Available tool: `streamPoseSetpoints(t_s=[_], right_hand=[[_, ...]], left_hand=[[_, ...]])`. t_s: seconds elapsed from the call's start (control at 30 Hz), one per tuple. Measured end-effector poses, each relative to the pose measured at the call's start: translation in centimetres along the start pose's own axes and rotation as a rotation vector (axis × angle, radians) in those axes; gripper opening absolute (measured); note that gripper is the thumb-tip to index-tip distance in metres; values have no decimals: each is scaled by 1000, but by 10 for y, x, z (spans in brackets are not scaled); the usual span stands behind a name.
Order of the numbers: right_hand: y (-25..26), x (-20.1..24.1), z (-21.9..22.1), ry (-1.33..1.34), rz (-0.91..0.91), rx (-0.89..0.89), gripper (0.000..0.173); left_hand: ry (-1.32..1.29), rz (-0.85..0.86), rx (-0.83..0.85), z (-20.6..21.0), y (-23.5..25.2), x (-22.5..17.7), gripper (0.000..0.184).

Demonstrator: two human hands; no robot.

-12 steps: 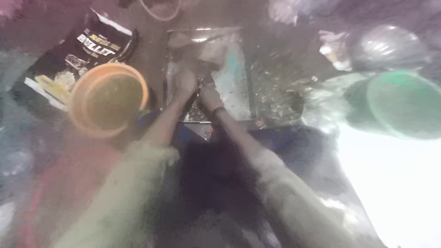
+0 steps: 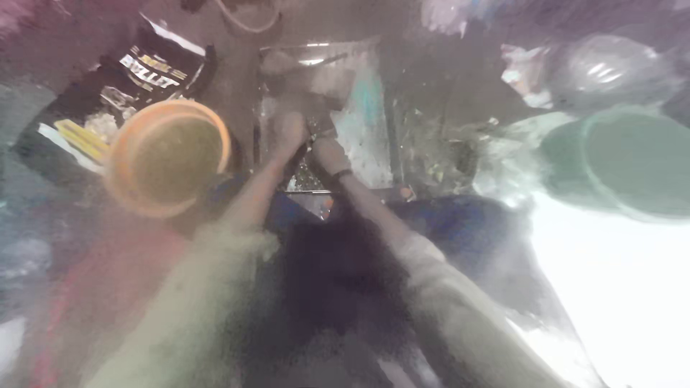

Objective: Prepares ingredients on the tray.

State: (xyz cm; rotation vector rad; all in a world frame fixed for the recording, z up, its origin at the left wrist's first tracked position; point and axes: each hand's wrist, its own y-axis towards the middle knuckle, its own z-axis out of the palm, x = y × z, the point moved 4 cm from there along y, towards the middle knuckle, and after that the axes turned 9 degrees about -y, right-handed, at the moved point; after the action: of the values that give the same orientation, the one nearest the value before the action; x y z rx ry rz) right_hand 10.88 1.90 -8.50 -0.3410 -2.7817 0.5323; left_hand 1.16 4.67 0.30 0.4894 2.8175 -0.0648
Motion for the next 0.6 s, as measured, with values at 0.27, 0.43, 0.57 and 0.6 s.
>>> streamPoseSetpoints(t_s=[0.27, 0.43, 0.57, 0.6], right_hand=[[-30, -10, 3, -15, 68, 89, 39], [-40, -4, -13, 63, 10, -51, 32], [-70, -12, -11, 190, -51, -133, 29], [-58, -15, 5, 191, -83, -173, 26]], left_hand=[[-63, -117, 216, 42, 48, 18, 31], [-86, -63, 169, 48, 49, 23, 26], [-40, -134, 212, 36, 40, 11, 30], [-20, -153, 215, 35, 40, 11, 32]])
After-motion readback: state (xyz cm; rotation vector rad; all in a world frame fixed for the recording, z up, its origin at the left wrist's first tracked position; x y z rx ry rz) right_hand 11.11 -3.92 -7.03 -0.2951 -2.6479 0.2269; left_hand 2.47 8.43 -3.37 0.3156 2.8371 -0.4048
